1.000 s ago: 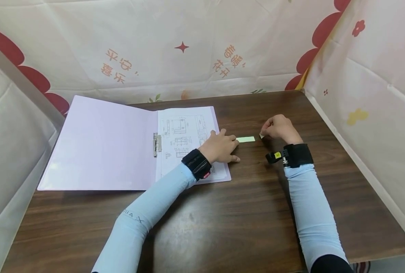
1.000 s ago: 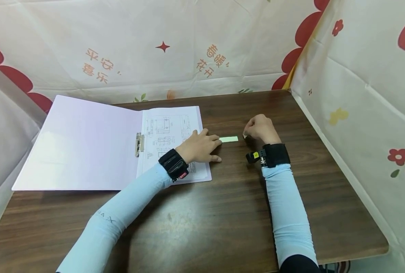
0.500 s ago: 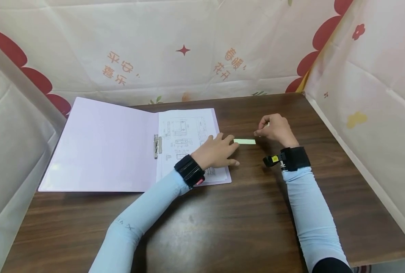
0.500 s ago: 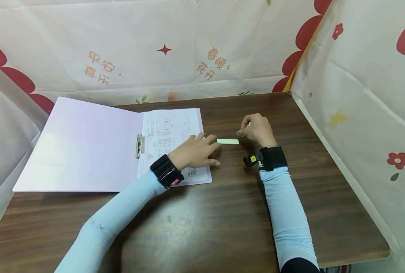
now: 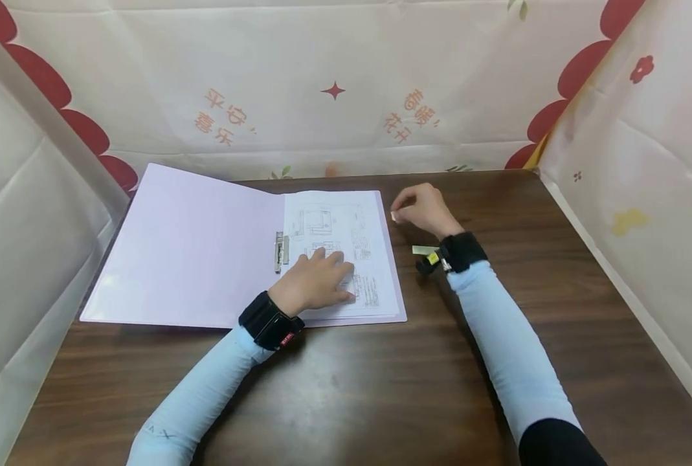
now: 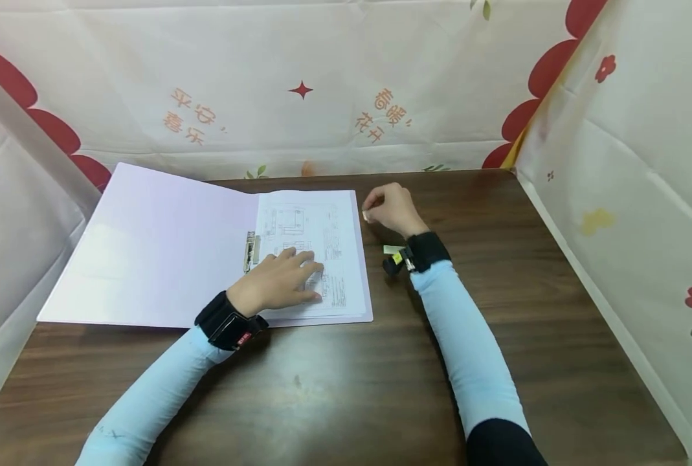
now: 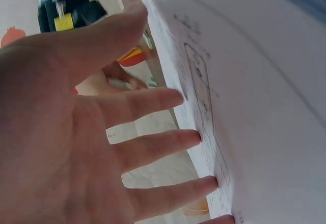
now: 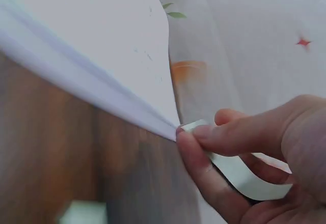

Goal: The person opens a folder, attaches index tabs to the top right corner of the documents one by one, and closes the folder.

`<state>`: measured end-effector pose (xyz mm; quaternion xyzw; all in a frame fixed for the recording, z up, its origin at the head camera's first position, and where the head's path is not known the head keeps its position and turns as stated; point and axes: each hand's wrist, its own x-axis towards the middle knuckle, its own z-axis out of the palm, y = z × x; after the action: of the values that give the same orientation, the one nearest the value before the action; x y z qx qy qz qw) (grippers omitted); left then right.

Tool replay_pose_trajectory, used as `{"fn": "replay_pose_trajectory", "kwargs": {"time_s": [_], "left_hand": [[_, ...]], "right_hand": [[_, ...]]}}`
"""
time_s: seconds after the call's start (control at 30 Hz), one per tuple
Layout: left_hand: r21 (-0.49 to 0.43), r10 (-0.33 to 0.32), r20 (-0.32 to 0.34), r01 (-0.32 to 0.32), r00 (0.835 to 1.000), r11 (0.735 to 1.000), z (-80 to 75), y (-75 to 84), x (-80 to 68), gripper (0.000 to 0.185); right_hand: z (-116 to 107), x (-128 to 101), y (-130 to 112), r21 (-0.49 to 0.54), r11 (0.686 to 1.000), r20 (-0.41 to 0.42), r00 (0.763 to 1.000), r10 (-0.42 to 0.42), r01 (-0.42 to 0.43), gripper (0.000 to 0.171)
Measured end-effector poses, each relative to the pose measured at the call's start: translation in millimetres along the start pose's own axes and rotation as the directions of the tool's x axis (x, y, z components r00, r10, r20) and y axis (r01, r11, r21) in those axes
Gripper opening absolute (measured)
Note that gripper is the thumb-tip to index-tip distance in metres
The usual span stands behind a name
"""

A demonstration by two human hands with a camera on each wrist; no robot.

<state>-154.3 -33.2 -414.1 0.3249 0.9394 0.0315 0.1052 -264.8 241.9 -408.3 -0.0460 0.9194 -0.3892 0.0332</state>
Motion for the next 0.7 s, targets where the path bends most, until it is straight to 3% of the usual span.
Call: {"fn": "replay_pose_trajectory", "kwargs": {"time_s": [0.17, 0.43, 0.7], "left_hand": [[0.001, 0.005, 0.020, -0.005, 1.000, 1.000, 4.3, 0.2, 2.6, 0.060], [0.003, 0.001, 0.031, -0.001, 1.000, 1.000, 6.1, 1.6, 5.5, 0.070], [0.023, -0.010, 0.025, 0.009, 1.000, 1.000, 3.8, -4.6, 3.9, 0.070]], "right_hand": [[13.0, 39.3, -3.8, 0.089, 0.992, 0.023, 0.996, 0.083, -0.084, 0.017], [22.8, 72.5, -1.9, 0.163, 0.969, 0.015, 0.983, 0.184, -0.184, 0.020], [35.6, 94.1, -16.0, 0.117, 0.965, -0.028, 0.971, 0.238, -0.233, 0.022]]}}
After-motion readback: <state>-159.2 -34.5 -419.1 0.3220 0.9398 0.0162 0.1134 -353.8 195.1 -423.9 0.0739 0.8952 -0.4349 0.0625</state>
